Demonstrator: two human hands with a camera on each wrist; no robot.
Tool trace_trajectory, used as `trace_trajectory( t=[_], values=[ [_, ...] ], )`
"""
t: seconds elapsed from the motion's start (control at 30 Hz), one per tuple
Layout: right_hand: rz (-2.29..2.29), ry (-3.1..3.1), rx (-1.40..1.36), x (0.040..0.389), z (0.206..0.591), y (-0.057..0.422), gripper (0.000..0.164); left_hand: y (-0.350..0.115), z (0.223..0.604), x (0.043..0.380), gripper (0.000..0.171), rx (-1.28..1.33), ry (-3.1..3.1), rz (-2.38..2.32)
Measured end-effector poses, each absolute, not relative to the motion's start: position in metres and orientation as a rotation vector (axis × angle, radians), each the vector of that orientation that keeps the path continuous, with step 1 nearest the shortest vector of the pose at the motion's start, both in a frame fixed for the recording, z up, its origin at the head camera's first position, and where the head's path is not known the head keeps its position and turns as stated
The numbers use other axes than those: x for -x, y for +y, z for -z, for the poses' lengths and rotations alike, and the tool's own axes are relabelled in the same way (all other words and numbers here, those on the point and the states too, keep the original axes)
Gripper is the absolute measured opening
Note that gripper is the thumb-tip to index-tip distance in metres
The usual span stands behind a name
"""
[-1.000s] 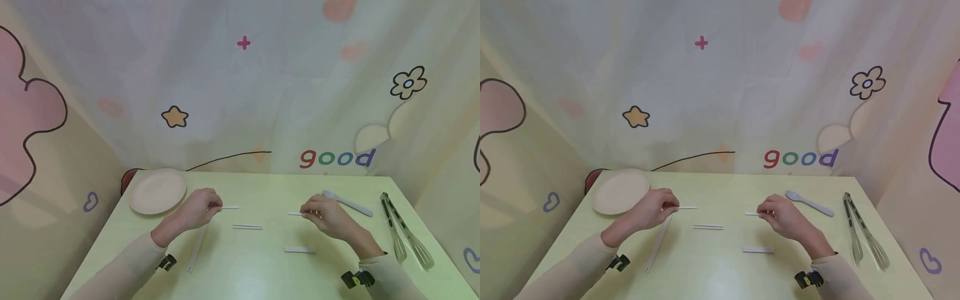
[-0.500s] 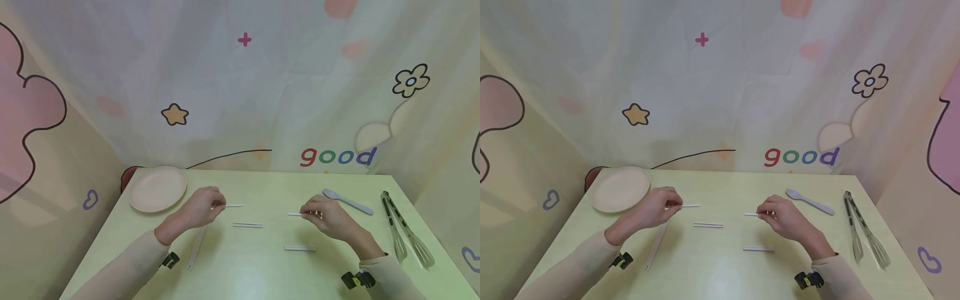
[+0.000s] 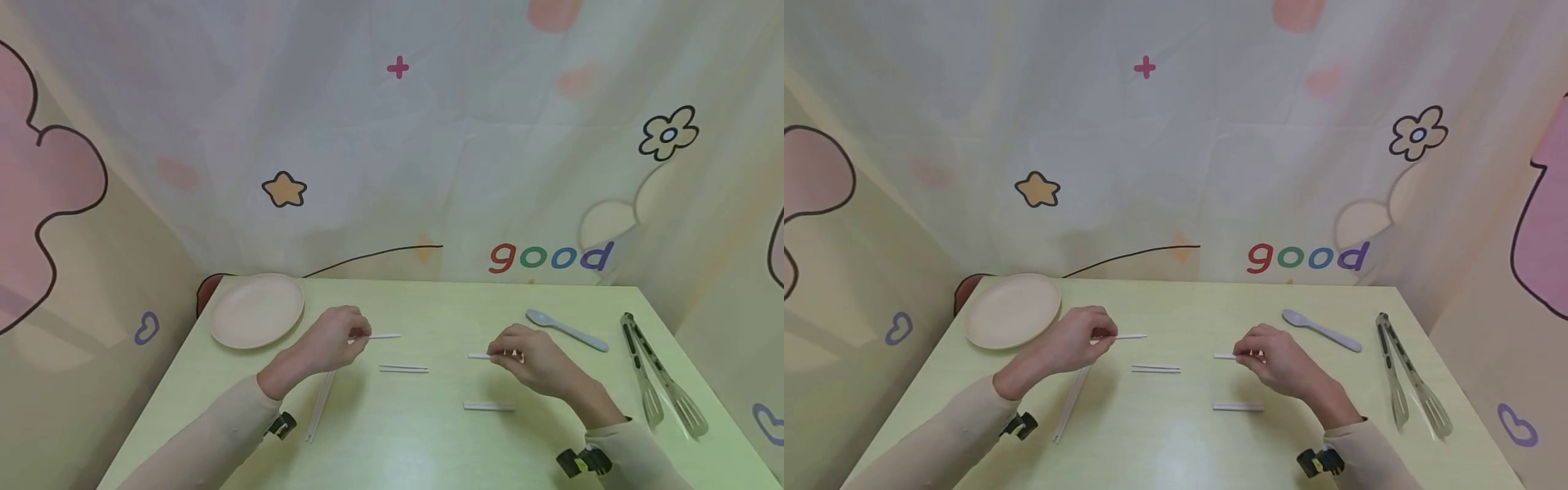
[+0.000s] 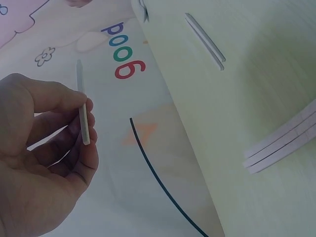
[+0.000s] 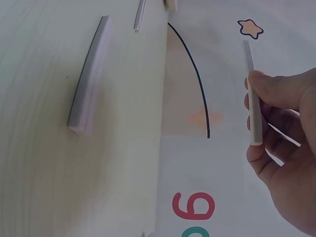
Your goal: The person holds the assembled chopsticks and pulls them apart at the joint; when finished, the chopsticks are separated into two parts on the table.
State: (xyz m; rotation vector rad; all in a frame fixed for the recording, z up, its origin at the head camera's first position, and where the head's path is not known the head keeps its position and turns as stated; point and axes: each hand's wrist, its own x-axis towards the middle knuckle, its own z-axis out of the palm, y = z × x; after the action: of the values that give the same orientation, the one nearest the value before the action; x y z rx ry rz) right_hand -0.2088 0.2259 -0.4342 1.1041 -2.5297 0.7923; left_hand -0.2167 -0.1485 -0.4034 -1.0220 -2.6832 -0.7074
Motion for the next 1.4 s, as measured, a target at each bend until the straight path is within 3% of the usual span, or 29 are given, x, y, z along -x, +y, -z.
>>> trace_trajectory(
  t=[0.3, 0.7, 0.9, 1.4],
  values=[
    [-0.852, -2.515, -1.163, 0.204, 0.442, 0.224, 0.002, -0.146, 0.409, 0.223, 0.009, 1.002, -2.702, 0.686],
    [-0.917, -2.564, -1.165, 0.200, 0.456, 0.224, 0.004, -0.140, 0.420, 0.231, 0.008, 1.017, -2.695, 0.722],
    [-0.865, -2.594, -1.155, 0.198, 0.461, 0.221, 0.017, -0.136, 0.424, 0.235, 0.007, 1.022, -2.688, 0.732],
    [-0.929, -2.642, -1.156, 0.194, 0.474, 0.224, 0.001, -0.125, 0.434, 0.242, 0.006, 1.043, -2.725, 0.777]
  ],
)
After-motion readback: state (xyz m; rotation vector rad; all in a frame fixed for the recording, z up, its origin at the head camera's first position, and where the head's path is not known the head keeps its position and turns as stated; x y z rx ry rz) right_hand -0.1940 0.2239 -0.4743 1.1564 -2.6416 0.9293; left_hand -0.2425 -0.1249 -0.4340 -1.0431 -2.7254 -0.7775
